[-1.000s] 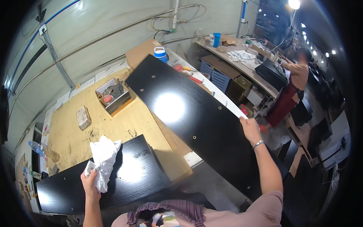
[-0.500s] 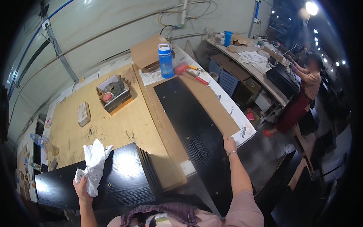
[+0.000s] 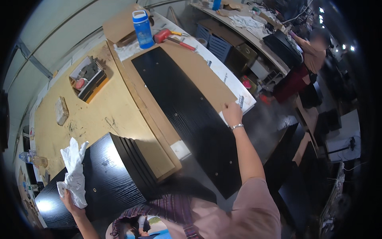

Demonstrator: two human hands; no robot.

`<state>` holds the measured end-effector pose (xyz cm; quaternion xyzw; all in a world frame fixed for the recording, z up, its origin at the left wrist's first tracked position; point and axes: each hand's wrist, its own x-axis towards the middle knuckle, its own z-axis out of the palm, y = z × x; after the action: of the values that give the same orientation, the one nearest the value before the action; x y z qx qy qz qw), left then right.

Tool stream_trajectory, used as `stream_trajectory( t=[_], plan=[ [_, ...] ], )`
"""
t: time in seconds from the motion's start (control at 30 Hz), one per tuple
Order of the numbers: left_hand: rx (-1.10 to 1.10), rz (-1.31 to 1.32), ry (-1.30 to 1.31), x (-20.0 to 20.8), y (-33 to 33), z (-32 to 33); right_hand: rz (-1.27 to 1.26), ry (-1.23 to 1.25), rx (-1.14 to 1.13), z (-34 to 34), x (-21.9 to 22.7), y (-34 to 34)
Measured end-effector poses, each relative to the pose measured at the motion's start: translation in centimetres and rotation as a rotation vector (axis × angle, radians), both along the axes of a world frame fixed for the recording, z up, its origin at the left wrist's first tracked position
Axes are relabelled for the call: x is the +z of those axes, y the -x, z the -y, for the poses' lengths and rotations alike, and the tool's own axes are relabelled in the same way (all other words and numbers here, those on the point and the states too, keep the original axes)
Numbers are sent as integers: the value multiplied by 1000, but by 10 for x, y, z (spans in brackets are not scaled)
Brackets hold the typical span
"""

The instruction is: The person wipes a black wooden panel with a white cloth, then uses a small rectangular sanding block to rub the surface. They repeatedly wipe the panel with the cloth, flip it over to clean the other side, and continue alternating between sanding and wiping across the panel's surface.

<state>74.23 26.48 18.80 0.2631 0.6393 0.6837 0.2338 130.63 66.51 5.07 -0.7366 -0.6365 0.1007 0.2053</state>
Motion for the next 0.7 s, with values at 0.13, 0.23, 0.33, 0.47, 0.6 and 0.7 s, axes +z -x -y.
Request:
stream_trajectory(
  t=[0.13,0.23,0.33,0.47,0.6,0.7],
  plan=[
    [4,43,28,-6,12,9,-72,-17,42,8,3,-7],
    [85,125,42,5,12,16,-190,-41,199,21,0,18],
    [140,112,-224,55,31,31,-424,135,344,47,22,60],
    [250,-10,-339,105,12,51,-599,99,633,117,109,163],
    [-311,-669,194,108,-73,-7,-459,-7,973,176,148,226],
    [-655,-1215,320,78,-130,-53,-457,-8,1070,216,158,258]
  ],
)
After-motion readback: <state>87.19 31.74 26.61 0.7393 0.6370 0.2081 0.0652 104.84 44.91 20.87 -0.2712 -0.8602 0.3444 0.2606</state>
